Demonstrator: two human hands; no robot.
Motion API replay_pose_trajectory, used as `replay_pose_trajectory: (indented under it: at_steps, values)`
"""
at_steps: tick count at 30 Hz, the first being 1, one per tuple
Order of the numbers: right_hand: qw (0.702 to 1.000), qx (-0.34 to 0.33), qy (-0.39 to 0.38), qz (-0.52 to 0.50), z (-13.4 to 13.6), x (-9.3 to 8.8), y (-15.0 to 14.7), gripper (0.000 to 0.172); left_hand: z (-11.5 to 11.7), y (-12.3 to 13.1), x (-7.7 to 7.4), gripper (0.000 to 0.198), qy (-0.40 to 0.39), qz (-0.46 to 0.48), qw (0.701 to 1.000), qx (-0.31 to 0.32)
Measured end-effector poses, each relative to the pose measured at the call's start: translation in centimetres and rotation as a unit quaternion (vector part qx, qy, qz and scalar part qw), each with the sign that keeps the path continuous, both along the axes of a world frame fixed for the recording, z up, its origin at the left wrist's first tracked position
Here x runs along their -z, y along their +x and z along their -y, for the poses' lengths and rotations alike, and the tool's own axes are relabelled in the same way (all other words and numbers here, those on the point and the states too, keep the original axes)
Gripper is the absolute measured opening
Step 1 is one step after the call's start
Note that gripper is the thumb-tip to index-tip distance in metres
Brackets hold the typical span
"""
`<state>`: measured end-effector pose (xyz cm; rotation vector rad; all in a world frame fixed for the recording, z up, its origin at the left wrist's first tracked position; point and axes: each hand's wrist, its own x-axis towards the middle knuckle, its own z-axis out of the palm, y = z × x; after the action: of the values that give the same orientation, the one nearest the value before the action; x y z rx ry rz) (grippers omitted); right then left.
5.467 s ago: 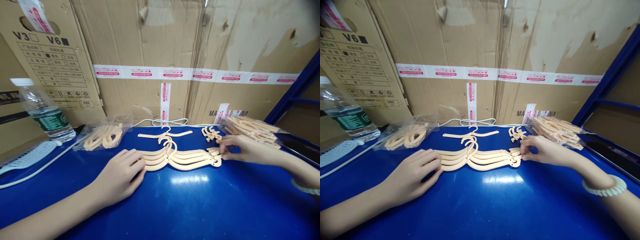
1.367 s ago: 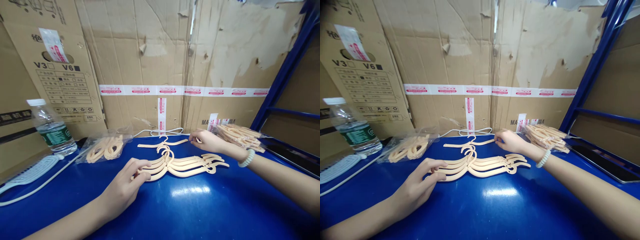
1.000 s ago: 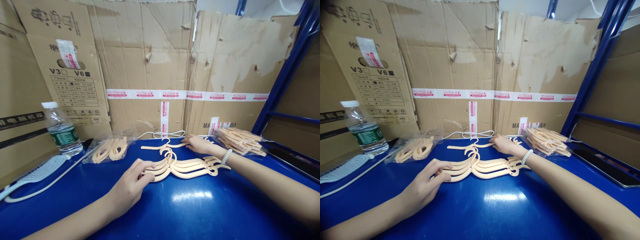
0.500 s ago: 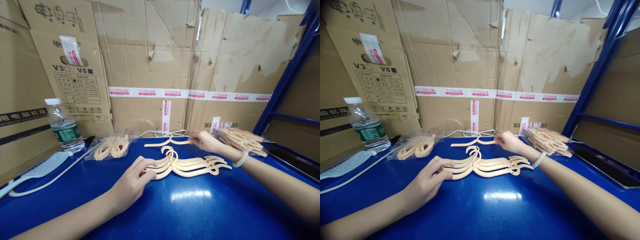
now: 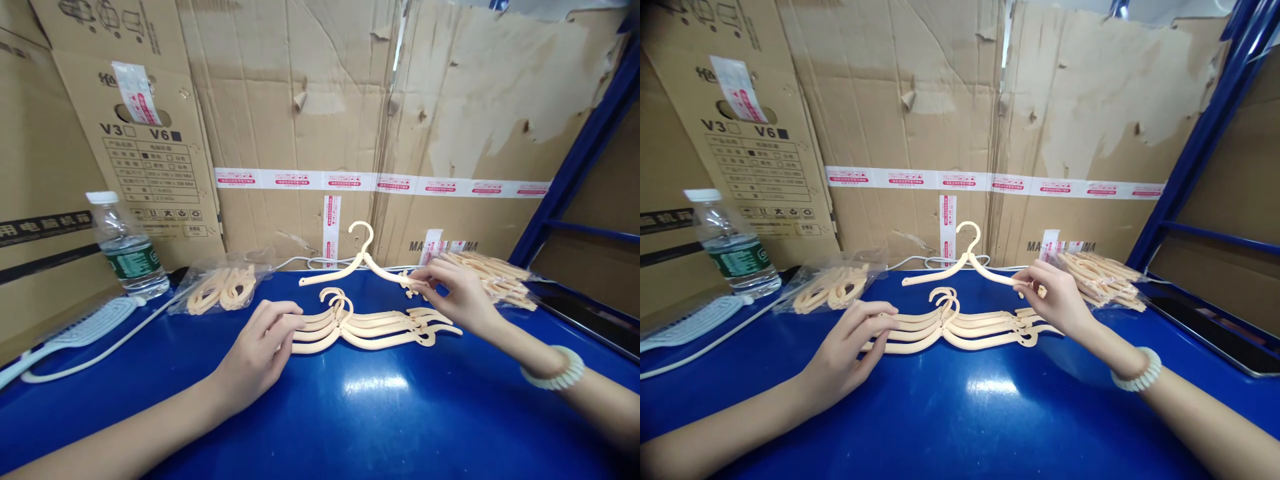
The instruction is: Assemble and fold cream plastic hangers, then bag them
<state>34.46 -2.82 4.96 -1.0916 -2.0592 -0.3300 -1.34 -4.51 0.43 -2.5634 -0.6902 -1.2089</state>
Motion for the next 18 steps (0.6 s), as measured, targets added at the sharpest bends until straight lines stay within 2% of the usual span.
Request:
replay_pose_trajectory:
  at_steps: [3, 6, 10, 15, 18]
  values:
    - [0.999, -0.036, 0.029, -0.016, 0.9, 0.6, -0.3, 0.007, -0.1, 0.1, -0.1, 0.037, -0.018, 0.056, 0.997, -0.056]
    - [0.996, -0.069, 0.040, -0.027, 1.6, 1.2, -1.0, 0.006, -0.3, 0.1, 0.0, 0.046, -0.073, 0.061, 0.991, -0.091]
    - [0.993, -0.107, 0.034, -0.032, 2.4, 1.8, -2.3, 0.007, -0.7, 0.0, 0.4, 0.036, -0.140, 0.022, 0.987, -0.075]
    - [0.989, -0.148, -0.001, -0.023, 2.4, 1.5, -2.3, 0.004, -0.8, 0.0, 0.4, 0.024, -0.153, -0.005, 0.988, -0.035]
    - [0.993, -0.104, -0.002, -0.060, 1.2, 1.1, -0.2, 0.015, -0.8, 0.1, 0.2, 0.021, -0.191, 0.013, 0.981, -0.042]
